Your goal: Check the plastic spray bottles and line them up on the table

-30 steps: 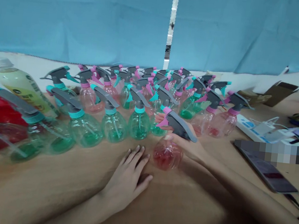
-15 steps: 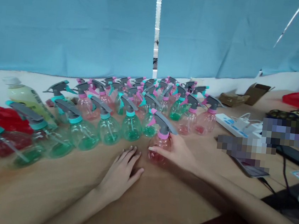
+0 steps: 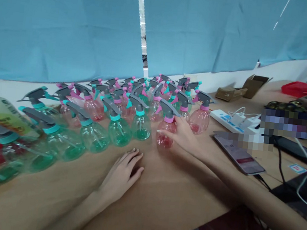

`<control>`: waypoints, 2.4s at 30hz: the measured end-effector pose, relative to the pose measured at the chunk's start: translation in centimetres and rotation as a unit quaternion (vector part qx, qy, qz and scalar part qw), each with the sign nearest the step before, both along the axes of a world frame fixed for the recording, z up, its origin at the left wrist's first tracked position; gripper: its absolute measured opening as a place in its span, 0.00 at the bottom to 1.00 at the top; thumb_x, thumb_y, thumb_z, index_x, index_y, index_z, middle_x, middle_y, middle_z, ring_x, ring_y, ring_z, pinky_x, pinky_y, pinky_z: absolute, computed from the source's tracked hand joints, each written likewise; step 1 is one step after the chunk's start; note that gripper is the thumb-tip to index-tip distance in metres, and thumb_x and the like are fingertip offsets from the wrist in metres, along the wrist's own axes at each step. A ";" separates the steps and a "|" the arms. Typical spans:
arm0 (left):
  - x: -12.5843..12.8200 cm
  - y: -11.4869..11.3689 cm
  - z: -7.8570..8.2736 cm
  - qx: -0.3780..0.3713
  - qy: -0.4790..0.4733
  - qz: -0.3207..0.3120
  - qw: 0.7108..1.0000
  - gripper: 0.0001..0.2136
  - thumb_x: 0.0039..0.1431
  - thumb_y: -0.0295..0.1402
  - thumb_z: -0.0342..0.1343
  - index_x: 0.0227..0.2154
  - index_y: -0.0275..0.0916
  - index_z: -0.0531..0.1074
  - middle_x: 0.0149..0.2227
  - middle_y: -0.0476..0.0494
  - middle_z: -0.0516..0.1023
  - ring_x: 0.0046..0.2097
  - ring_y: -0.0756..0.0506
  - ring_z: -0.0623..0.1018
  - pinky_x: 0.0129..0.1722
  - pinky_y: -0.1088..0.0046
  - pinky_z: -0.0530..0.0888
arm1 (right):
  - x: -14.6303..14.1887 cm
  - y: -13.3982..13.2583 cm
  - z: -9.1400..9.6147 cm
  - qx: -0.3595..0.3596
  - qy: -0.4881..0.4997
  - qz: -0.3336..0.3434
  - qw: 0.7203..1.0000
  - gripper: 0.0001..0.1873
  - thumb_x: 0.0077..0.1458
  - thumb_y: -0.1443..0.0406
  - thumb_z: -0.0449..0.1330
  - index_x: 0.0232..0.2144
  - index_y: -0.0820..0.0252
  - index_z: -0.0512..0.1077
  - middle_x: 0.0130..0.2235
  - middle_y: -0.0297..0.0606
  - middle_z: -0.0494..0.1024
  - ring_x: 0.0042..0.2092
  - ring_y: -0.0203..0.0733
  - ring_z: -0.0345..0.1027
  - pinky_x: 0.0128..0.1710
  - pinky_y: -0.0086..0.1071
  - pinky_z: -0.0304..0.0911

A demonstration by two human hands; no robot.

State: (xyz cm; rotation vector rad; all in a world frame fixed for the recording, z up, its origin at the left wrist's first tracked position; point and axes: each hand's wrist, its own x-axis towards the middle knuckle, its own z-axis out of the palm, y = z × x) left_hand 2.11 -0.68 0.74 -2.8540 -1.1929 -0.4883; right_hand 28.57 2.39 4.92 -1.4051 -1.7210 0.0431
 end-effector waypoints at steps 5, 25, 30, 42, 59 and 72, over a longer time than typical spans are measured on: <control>2.4 0.8 -0.1 -0.010 0.011 -0.011 1.000 0.17 0.68 0.37 0.47 0.56 0.36 0.64 0.58 0.37 0.67 0.60 0.40 0.65 0.58 0.56 0.64 | -0.7 2.4 0.1 0.000 0.027 -0.005 1.000 0.29 0.48 0.51 0.64 0.45 0.64 0.64 0.44 0.53 0.73 0.46 0.59 0.68 0.44 0.51 0.63; 7.5 3.7 -0.5 -0.005 0.026 -0.042 0.999 0.20 0.66 0.37 0.47 0.57 0.33 0.64 0.59 0.34 0.66 0.61 0.38 0.63 0.59 0.55 0.61 | -0.3 2.3 -0.2 0.038 0.013 0.007 0.999 0.38 0.52 0.56 0.63 0.59 0.67 0.54 0.58 0.58 0.65 0.60 0.57 0.59 0.57 0.52 0.57; 8.6 4.5 -0.5 -0.005 0.015 -0.056 0.998 0.19 0.66 0.37 0.47 0.55 0.32 0.65 0.58 0.33 0.67 0.60 0.38 0.65 0.59 0.55 0.61 | 3.3 -1.6 0.5 0.021 0.007 0.000 1.000 0.27 0.55 0.59 0.60 0.54 0.63 0.61 0.54 0.52 0.71 0.53 0.53 0.68 0.51 0.49 0.65; 9.9 4.6 0.0 0.000 -0.018 -0.066 0.998 0.15 0.66 0.34 0.46 0.52 0.37 0.67 0.53 0.38 0.72 0.55 0.39 0.70 0.55 0.57 0.66 | 4.8 -2.3 1.4 -0.067 0.030 -0.010 0.997 0.10 0.57 0.63 0.57 0.39 0.59 0.74 0.36 0.39 0.81 0.36 0.43 0.75 0.37 0.36 0.68; 9.7 4.5 -0.1 -0.014 -0.016 -0.071 0.997 0.15 0.66 0.33 0.47 0.53 0.36 0.65 0.54 0.36 0.71 0.56 0.38 0.69 0.56 0.56 0.65 | -0.2 4.3 0.4 -0.101 -0.005 -0.023 0.995 0.35 0.54 0.53 0.59 0.58 0.67 0.61 0.55 0.54 0.71 0.55 0.61 0.67 0.49 0.52 0.64; 9.5 4.7 -0.3 -0.027 -0.038 -0.072 0.996 0.15 0.66 0.35 0.48 0.53 0.36 0.66 0.55 0.37 0.70 0.58 0.39 0.67 0.57 0.56 0.63 | 6.7 -0.3 0.8 0.072 0.014 -0.144 0.987 0.14 0.56 0.56 0.58 0.40 0.60 0.70 0.43 0.47 0.76 0.46 0.51 0.69 0.45 0.44 0.64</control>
